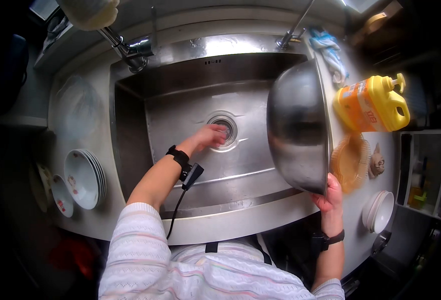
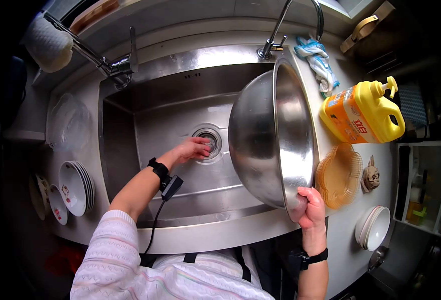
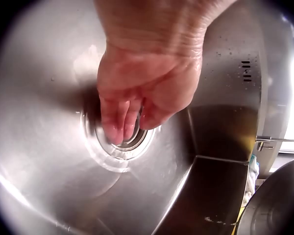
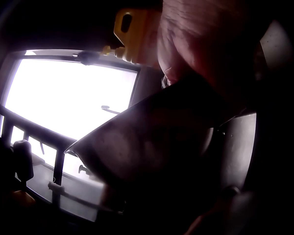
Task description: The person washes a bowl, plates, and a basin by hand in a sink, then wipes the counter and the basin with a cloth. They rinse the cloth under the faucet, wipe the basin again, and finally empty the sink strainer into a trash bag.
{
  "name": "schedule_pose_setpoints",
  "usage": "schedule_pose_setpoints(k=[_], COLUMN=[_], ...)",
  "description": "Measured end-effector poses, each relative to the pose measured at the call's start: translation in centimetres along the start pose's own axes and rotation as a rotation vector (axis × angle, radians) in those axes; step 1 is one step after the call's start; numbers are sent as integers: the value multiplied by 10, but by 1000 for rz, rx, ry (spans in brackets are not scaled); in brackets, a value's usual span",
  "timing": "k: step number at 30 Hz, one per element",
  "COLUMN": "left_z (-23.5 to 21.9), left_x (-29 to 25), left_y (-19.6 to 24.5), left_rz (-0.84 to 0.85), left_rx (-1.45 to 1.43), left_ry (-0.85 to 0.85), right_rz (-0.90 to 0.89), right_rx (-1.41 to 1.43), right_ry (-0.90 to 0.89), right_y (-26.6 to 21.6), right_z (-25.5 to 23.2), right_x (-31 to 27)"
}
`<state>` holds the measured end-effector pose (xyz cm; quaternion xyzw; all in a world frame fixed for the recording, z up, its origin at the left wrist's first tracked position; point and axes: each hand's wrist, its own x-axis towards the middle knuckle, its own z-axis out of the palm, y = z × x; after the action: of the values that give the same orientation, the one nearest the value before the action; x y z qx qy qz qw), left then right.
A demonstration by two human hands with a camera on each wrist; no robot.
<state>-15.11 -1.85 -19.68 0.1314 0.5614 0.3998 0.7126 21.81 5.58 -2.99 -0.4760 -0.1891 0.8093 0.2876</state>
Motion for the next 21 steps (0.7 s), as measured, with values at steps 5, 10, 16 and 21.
schedule_pose_setpoints(k=[5,10,16,21], left_z=[-24,-12,-19,6], left_x=[-19,-36,-16,-31], left_y=[-7,-3,-23,1], left_rz=[-160,-74,301,90], left_rx=[583,777,1278,1564], left_ry=[-25,-1,85,27], right_rz=[19,-63,43,29], right_rx=[-93,-182,-270,-243], right_ry=[-21,167,86,62], right_y=[-6,8,17,19], right_z=[20,13,29,20], right_x=[-9,-3,-4,-5])
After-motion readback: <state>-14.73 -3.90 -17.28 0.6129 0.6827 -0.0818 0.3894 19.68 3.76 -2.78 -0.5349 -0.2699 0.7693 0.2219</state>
